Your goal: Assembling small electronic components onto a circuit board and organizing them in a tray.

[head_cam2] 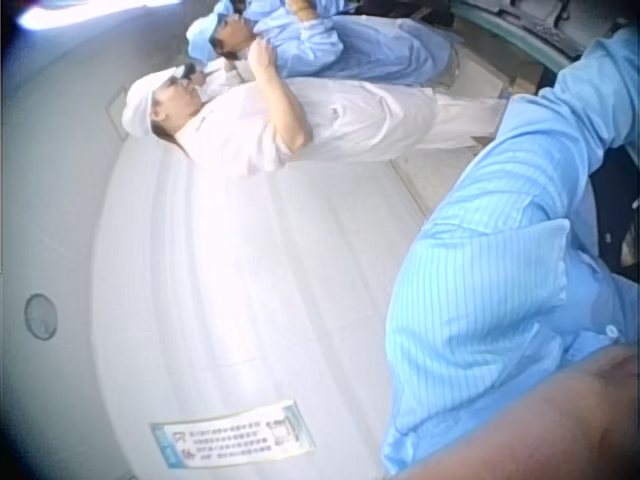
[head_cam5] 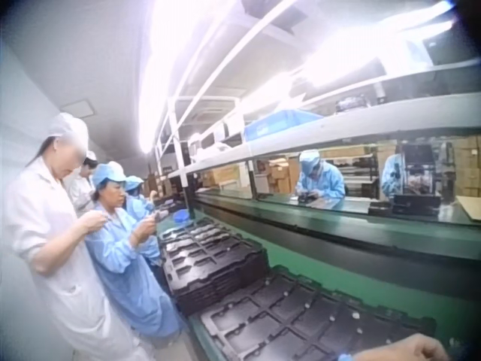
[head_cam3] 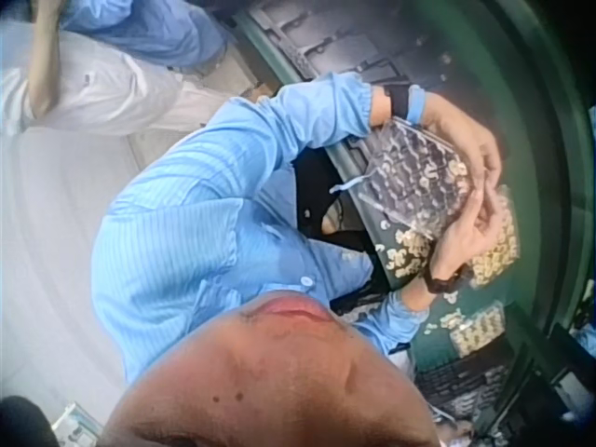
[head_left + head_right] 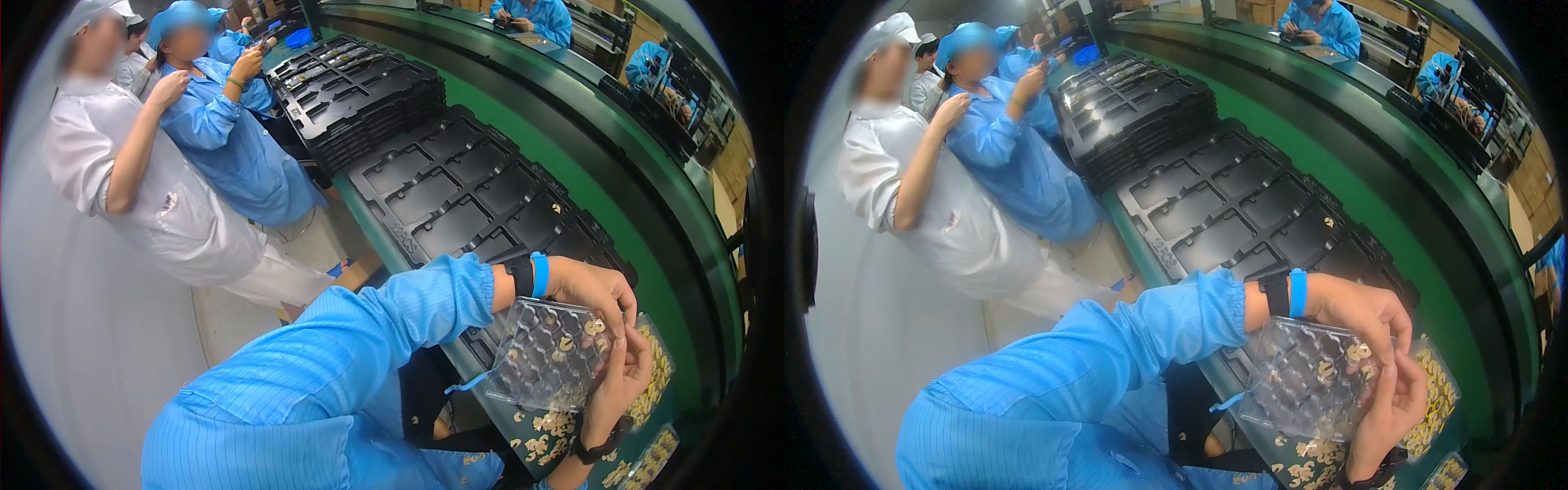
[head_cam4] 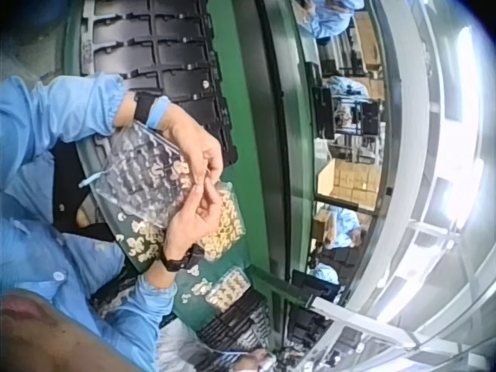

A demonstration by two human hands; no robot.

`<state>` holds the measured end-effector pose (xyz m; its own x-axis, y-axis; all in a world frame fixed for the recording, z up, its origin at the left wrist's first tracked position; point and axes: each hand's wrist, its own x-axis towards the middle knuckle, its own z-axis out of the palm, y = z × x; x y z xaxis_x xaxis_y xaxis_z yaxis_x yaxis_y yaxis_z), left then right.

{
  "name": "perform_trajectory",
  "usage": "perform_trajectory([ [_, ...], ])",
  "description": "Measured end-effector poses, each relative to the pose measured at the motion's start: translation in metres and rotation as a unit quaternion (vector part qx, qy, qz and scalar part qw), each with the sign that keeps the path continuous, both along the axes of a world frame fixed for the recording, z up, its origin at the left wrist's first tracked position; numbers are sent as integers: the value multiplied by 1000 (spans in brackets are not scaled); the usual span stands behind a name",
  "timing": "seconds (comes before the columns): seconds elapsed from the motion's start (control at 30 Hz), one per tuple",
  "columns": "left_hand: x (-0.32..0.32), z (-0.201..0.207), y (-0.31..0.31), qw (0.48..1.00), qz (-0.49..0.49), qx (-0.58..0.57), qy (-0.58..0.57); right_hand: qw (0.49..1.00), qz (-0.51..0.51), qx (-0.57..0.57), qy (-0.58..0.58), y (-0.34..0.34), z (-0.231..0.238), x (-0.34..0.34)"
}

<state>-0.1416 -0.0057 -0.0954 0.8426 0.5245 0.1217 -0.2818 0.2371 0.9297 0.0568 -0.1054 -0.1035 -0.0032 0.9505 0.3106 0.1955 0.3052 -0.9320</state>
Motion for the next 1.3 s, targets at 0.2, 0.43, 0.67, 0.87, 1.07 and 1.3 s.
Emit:
perform_trajectory([
  [0.2, 0, 2, 0, 1000, 7, 7, -9, 999, 19, -17, 35, -1, 6, -6],
  [0.43, 0, 1, 0, 999, 5, -33, 5, 993, 77, -43, 83, 0, 2, -1],
  [0.67, -2, 3, -3, 1000, 0, -22, 7, 992, 97, -51, 68, -4, 7, -2],
  [0.87, -1, 5, -3, 1000, 1, -26, 11, 993, 86, -63, 57, -4, 9, -5],
  [1.07, -2, 3, -1, 1000, 1, -21, 9, 993, 84, -64, 61, -3, 11, -7],
  [1.3, -1, 2, -1, 1000, 6, -20, 3, 994, 77, -59, 54, -5, 13, -9],
])
